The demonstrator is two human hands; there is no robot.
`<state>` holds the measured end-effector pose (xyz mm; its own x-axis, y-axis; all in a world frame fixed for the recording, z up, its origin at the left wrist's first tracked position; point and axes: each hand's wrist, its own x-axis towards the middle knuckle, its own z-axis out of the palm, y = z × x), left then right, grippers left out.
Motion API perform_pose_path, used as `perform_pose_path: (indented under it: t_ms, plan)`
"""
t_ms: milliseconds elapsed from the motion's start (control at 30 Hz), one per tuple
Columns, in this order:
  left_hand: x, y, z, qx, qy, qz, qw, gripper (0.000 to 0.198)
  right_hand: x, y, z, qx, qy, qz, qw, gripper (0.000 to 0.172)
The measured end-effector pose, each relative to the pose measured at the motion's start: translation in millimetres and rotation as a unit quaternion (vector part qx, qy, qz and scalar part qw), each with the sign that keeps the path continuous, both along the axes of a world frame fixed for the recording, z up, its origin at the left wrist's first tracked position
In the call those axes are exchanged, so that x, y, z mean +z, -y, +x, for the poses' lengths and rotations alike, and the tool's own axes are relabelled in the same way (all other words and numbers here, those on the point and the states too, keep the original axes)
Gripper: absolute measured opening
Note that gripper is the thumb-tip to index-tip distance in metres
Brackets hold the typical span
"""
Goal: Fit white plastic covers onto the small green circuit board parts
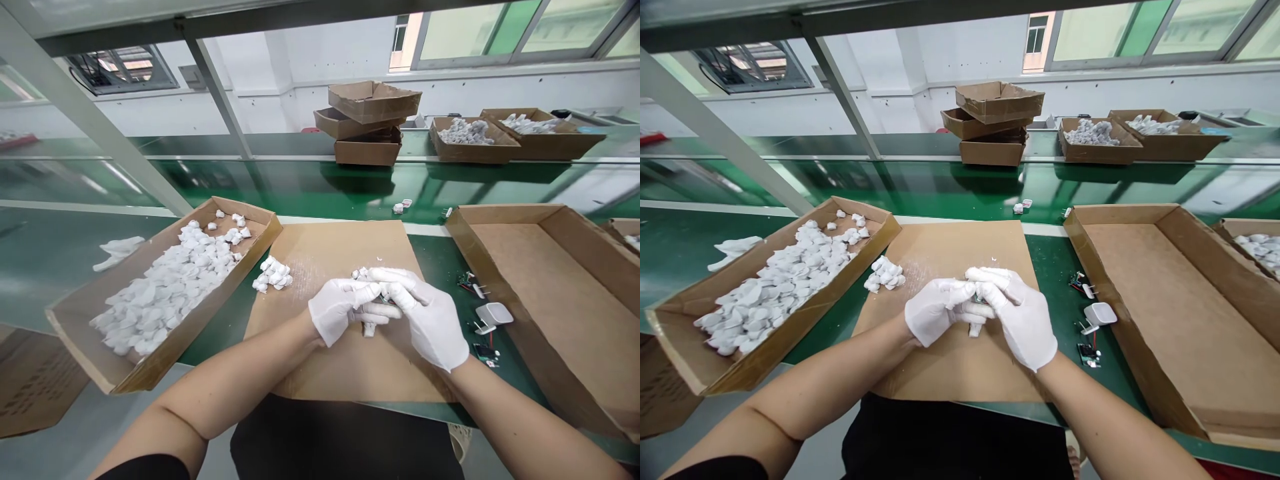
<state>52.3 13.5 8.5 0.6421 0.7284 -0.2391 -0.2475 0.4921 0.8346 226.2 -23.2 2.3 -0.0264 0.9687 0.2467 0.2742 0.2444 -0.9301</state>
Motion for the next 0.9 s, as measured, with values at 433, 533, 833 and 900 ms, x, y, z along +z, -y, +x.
perform_pose_path:
  t_ms: [433,533,833,900]
  plan:
    - [14.5,-1.9,3.8,0.053,-0.006,-0.04,0.998,0.044,-15.7,2.0,-5.7,0.054,0.221,0.212,0.95,0.074]
    - [15.8,-4.9,1.6,0.053,-0.003,-0.053,0.997,0.04,-19.1,2.7,-9.5,0.02,0.233,0.175,0.956,0.085]
    - [7.6,-9.1,-3.4,0.08,-0.023,-0.064,0.994,0.053,-21.7,-4.3,-17.1,-0.007,0.335,0.229,0.914,0.07]
    - [6.9,-10.8,-5.1,0.087,-0.045,-0.05,0.994,0.053,-19.7,-5.6,-17.3,-0.004,0.358,0.222,0.907,0.077]
